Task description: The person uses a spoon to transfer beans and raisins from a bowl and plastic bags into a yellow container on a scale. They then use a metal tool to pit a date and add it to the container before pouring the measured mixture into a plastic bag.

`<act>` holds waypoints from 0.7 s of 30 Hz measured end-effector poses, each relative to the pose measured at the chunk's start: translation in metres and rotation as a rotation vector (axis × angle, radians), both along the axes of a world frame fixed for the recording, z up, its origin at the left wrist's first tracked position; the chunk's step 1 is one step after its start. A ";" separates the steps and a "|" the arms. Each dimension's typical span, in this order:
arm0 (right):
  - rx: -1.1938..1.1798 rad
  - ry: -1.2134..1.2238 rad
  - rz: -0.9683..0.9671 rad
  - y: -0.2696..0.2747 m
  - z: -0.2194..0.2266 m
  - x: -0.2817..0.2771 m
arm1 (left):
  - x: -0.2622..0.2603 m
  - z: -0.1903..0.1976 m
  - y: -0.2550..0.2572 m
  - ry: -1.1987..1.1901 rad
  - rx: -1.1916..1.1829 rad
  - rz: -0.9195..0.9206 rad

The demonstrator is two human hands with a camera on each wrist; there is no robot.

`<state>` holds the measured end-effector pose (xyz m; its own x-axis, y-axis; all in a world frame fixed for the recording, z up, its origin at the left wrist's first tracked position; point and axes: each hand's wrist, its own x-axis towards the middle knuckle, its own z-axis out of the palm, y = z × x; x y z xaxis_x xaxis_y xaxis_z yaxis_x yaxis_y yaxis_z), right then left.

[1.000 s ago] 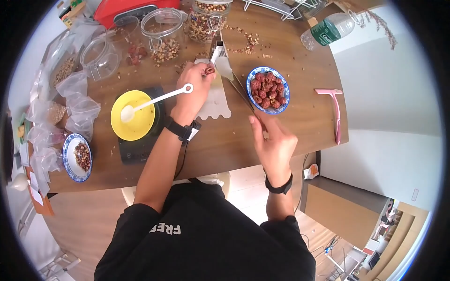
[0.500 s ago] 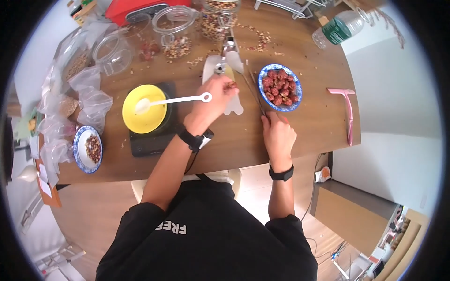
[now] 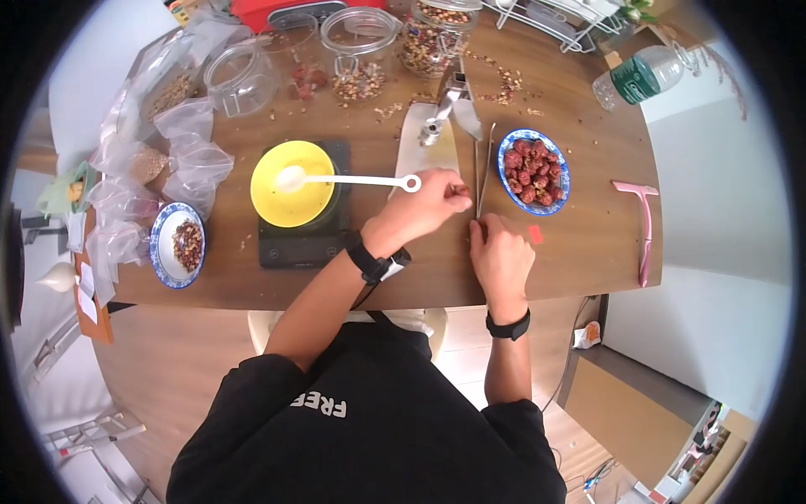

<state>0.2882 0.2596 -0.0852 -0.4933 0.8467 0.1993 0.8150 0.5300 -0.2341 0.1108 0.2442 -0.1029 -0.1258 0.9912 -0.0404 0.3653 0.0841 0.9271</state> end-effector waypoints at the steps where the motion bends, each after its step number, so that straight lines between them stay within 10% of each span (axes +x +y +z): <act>1: -0.005 -0.023 -0.030 0.000 0.001 -0.001 | 0.002 0.005 -0.007 -0.033 -0.027 -0.032; 11: -0.062 0.114 -0.143 -0.022 0.013 0.010 | -0.009 0.042 -0.107 -0.029 0.029 -0.179; 16: -0.156 0.421 -0.156 -0.045 0.024 0.008 | -0.051 0.080 -0.165 -0.048 0.130 0.185; 21: -0.184 0.542 -0.019 -0.063 0.015 -0.010 | -0.111 0.099 -0.171 0.441 0.045 0.470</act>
